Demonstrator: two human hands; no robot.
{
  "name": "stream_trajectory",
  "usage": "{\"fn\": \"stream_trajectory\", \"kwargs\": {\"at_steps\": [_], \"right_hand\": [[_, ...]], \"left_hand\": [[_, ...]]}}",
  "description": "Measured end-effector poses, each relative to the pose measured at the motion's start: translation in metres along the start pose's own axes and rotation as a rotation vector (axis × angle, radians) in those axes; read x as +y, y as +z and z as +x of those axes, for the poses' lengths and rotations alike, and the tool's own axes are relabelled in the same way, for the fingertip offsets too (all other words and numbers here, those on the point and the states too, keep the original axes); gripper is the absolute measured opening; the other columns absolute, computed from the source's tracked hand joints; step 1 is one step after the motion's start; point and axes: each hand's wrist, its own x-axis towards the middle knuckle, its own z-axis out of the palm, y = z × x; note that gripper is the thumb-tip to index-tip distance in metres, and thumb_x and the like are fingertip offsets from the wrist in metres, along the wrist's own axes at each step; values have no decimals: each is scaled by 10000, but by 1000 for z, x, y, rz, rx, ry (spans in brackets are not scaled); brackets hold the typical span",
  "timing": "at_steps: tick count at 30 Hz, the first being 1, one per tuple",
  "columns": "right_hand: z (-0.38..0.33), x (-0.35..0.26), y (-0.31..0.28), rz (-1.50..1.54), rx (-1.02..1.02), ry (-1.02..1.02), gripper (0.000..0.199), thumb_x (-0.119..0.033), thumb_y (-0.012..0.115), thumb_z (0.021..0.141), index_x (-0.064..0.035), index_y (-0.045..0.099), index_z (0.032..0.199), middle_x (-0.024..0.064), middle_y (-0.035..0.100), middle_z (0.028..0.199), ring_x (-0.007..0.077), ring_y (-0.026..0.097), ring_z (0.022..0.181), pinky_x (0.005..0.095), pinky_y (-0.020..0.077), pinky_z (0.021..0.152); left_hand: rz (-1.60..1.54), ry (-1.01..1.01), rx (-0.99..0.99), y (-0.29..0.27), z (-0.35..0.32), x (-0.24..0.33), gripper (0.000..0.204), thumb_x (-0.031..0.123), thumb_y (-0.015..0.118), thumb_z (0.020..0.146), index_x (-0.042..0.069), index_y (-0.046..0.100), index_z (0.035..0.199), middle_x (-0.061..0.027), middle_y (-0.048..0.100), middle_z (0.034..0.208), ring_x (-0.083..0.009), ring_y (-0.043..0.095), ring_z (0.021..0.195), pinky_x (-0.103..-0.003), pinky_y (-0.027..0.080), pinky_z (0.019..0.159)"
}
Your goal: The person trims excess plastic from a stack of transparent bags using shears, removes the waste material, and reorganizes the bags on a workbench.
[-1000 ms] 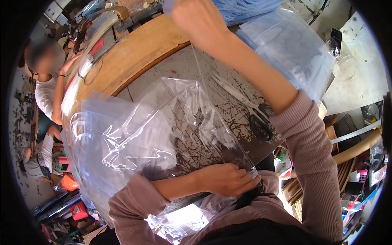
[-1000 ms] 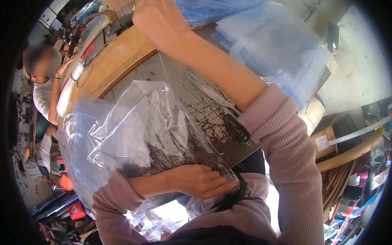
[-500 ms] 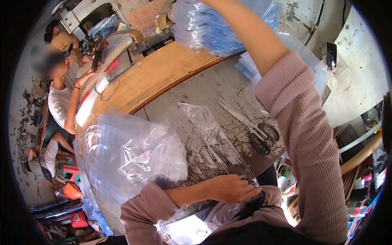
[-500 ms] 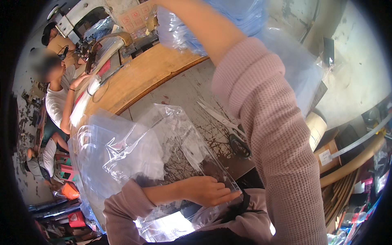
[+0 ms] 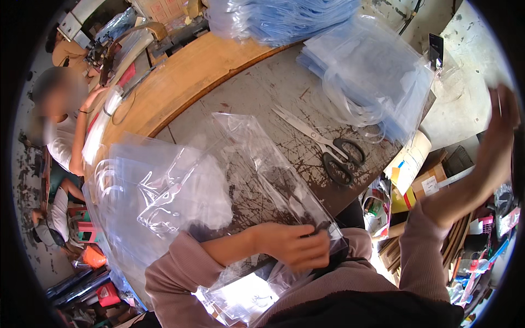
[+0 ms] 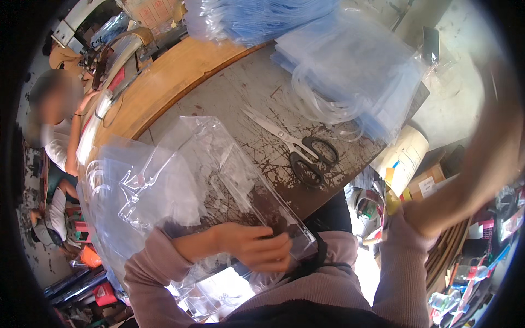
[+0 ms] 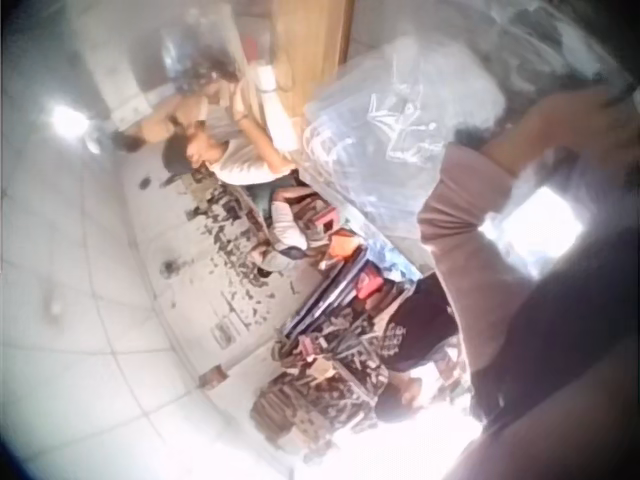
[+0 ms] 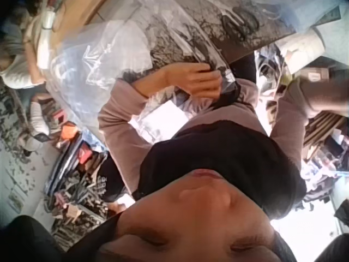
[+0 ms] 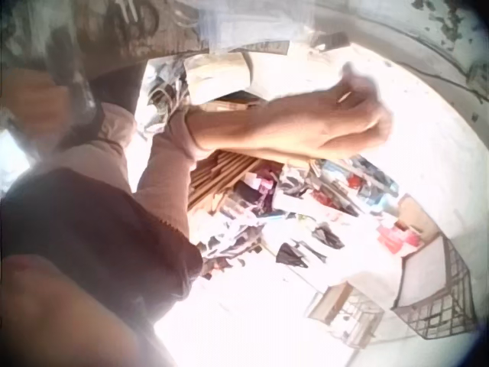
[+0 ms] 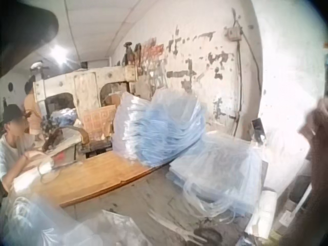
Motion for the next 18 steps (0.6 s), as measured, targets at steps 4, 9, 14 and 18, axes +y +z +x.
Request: {"fn": "stream_trajectory", "kwargs": {"at_steps": [4,9,14,18], "right_hand": [[-90,1,-96,-225,-433,574,226,-108,436,939,29,576,1051,41,509,824,128,475,786,276,408,771],[-173,-22,-104,-871,-1000,724,210,-68,434,857,58,583,935,230,557,1042,359,451,1106,398,395,895],[-162,-102,-5,636,-1330,529,337,-14,622,748,-17,599,1084,155,582,1091,312,596,956,349,494,794],[-156,-133,19,722,-996,536,426,-20,644,771,-12,529,1181,142,568,1105,262,621,890,302,525,732]], "left_hand": [[-44,-273,-77,4,18,-12,192,213,507,831,117,585,977,-10,604,937,-117,573,924,-263,410,713],[96,-120,-16,4,14,-9,175,191,566,780,121,615,932,34,581,902,-90,538,819,-222,326,593],[221,-54,89,4,-7,0,95,192,521,759,129,591,775,38,540,832,-81,507,765,-245,297,627],[202,22,103,-1,2,-7,105,156,569,700,166,645,771,67,541,781,-56,492,732,-233,221,550]]}}
